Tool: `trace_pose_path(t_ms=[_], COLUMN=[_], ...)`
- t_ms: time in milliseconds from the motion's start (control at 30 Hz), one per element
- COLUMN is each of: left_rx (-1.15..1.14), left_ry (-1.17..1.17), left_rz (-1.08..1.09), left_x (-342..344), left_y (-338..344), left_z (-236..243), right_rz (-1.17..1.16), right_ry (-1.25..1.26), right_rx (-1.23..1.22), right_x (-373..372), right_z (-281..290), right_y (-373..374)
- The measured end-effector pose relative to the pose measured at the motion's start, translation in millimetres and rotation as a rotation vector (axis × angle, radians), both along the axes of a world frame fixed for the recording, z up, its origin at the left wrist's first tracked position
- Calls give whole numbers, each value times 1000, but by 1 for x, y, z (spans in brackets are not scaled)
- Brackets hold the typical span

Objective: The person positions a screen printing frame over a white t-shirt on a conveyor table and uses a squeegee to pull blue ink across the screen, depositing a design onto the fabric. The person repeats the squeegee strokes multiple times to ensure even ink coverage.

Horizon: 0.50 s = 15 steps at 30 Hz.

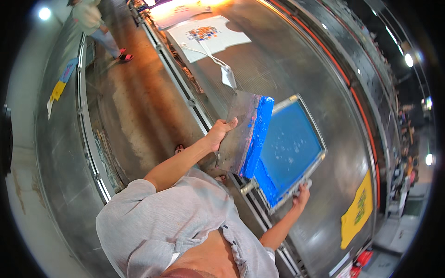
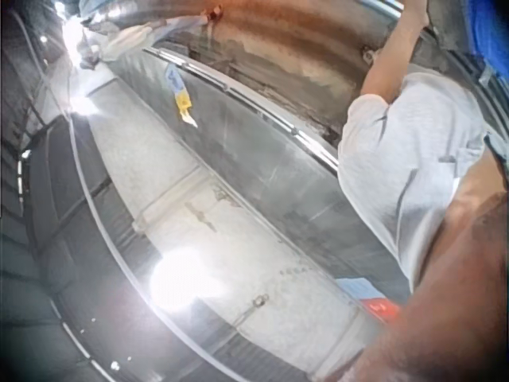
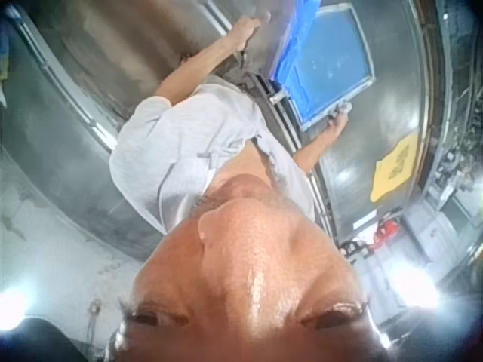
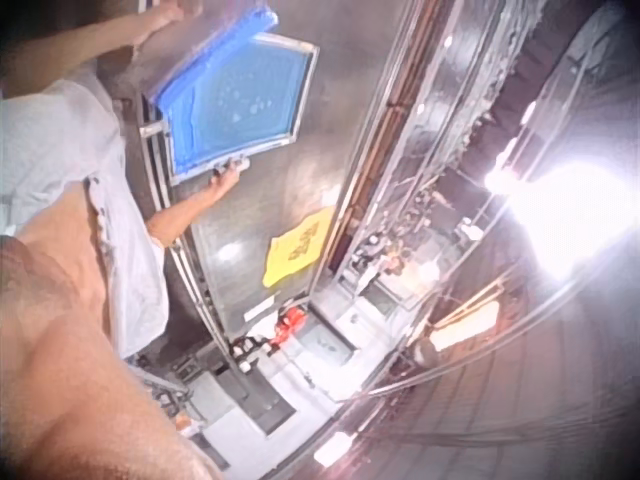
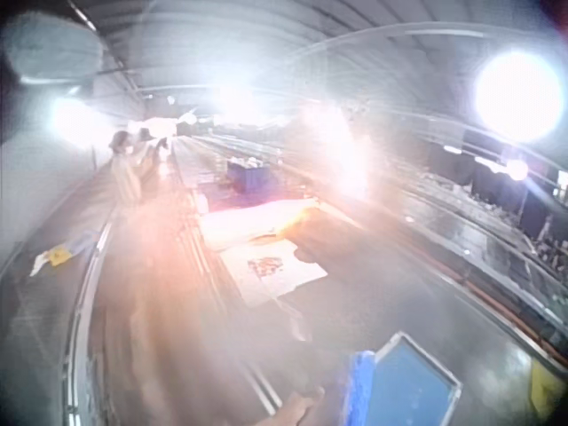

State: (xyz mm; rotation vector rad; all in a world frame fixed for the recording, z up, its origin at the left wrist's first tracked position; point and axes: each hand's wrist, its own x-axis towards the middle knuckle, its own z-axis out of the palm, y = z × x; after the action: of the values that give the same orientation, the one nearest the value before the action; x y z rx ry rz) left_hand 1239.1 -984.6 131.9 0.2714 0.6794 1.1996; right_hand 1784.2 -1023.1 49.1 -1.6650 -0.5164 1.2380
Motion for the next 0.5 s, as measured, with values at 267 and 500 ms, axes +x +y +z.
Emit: trace_pose_path(t_ms=[267, 500], left_rx=[123, 11], left_ry=[-285, -203], left_rz=[32, 23], left_x=[-131, -265], left_y=[28, 40], left_z=[7, 7], right_rz=[59, 219], right_ry=[-53, -224], right_rx=[378, 390], right_x=[-119, -313], right_z=[93, 173], right_y=[23, 102])
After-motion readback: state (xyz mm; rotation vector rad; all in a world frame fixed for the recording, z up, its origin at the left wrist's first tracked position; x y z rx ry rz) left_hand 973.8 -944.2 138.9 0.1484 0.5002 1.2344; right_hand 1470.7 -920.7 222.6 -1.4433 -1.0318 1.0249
